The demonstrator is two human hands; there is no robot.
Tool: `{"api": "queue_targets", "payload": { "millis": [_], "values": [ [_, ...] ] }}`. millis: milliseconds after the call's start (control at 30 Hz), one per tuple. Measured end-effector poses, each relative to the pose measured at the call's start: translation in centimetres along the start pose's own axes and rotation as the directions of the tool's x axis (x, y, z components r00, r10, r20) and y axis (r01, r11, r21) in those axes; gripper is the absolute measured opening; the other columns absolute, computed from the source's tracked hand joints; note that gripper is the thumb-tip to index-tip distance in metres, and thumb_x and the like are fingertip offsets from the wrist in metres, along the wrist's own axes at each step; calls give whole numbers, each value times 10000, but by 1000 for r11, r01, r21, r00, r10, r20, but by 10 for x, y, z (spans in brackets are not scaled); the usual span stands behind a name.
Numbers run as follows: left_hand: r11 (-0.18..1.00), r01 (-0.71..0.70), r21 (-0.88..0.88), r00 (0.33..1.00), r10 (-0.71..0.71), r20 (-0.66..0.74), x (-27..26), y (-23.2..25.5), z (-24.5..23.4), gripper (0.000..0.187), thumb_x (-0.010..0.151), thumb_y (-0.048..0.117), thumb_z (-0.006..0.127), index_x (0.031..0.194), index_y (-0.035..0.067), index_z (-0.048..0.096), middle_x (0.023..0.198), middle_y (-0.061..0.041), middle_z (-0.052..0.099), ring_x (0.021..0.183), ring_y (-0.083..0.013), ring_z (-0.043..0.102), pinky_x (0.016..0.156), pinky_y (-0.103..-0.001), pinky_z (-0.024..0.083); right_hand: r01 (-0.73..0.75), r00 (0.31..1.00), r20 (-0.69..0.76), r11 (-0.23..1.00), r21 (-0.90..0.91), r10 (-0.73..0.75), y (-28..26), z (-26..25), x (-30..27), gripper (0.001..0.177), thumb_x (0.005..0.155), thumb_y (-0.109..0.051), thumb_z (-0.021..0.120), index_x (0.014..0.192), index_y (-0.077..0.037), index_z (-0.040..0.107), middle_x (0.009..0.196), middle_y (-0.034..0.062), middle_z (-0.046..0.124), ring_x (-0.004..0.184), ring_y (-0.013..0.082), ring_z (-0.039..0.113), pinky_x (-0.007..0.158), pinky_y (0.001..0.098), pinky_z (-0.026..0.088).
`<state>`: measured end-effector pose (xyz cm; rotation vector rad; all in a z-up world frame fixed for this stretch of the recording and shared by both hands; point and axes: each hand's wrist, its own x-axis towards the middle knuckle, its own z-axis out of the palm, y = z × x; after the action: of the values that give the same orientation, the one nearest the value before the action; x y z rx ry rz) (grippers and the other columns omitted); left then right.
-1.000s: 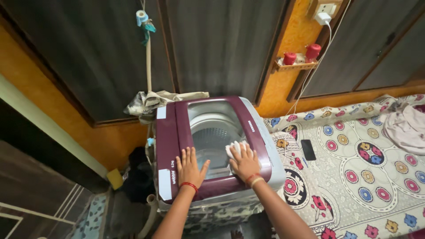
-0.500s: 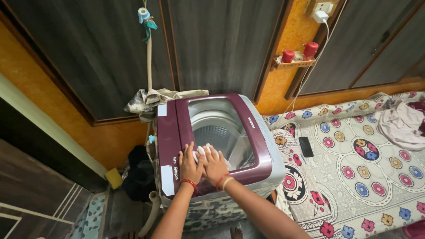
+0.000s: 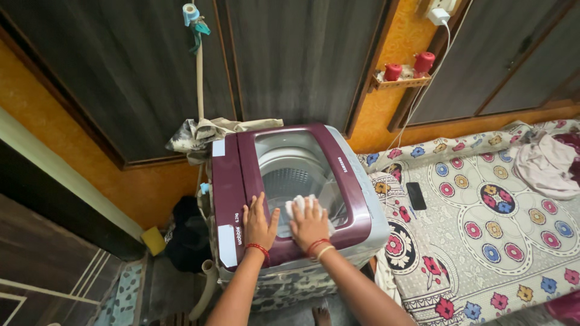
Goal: The person wipes the top and lid of a top-loading washing machine with a white cloth. They open the lid, wipe the inner rim, and then close the lid, continuing to wipe the exterior surfaces.
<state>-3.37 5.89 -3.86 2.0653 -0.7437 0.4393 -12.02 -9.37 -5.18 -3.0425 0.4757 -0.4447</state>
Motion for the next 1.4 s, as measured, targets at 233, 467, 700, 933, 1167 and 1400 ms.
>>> {"api": "queue_targets", "payload": {
  "millis": [233,467,700,933,1167,1400],
  "values": [
    [1000,-12,18,1000,12,1,-1,-1,0,664,998,460,554,1480,15,459,1418,-255,579,1413,-383,473,1221,-550,230,183,983,-49,977,108,-179,-6,-4,33,592,981,-447,536,1541,-282,434,1609,172,363,1502,410,274,1130,664,244],
    [999,14,40,999,-15,34,0,2,-1,602,989,457,578,1419,39,528,1395,-209,612,1399,-352,505,1234,-539,241,35,999,-34,997,71,-32,1,-13,10,607,956,-468,545,1528,-300,429,1609,167,349,1496,408,266,1140,654,247],
    [948,16,316,954,-109,278,9,23,-11,762,868,550,637,1434,62,492,1536,-132,448,1489,-277,298,1225,-527,127,33,995,96,996,79,-40,54,-36,-33,654,943,-515,526,1551,-323,378,1627,137,292,1511,380,217,1144,650,211],
    [921,6,389,908,-167,384,17,36,-21,754,883,534,613,1462,76,462,1606,-114,335,1522,-277,205,1230,-541,90,-199,971,104,968,-152,216,122,-27,13,620,964,-572,444,1551,-396,348,1672,84,244,1541,349,198,1167,647,199],
    [924,20,381,895,-187,405,21,41,-24,720,871,480,627,1464,91,497,1629,-136,332,1515,-300,192,1222,-550,69,-217,969,78,960,-175,233,149,16,124,634,967,-581,453,1559,-377,356,1675,91,231,1550,356,175,1158,679,192],
    [940,60,336,883,-207,421,22,42,-25,715,880,478,627,1464,84,508,1641,-146,321,1513,-308,164,1215,-557,41,-213,971,82,968,-130,224,154,57,236,625,991,-583,416,1570,-357,348,1688,111,210,1551,381,155,1153,686,183]
  ]
}}
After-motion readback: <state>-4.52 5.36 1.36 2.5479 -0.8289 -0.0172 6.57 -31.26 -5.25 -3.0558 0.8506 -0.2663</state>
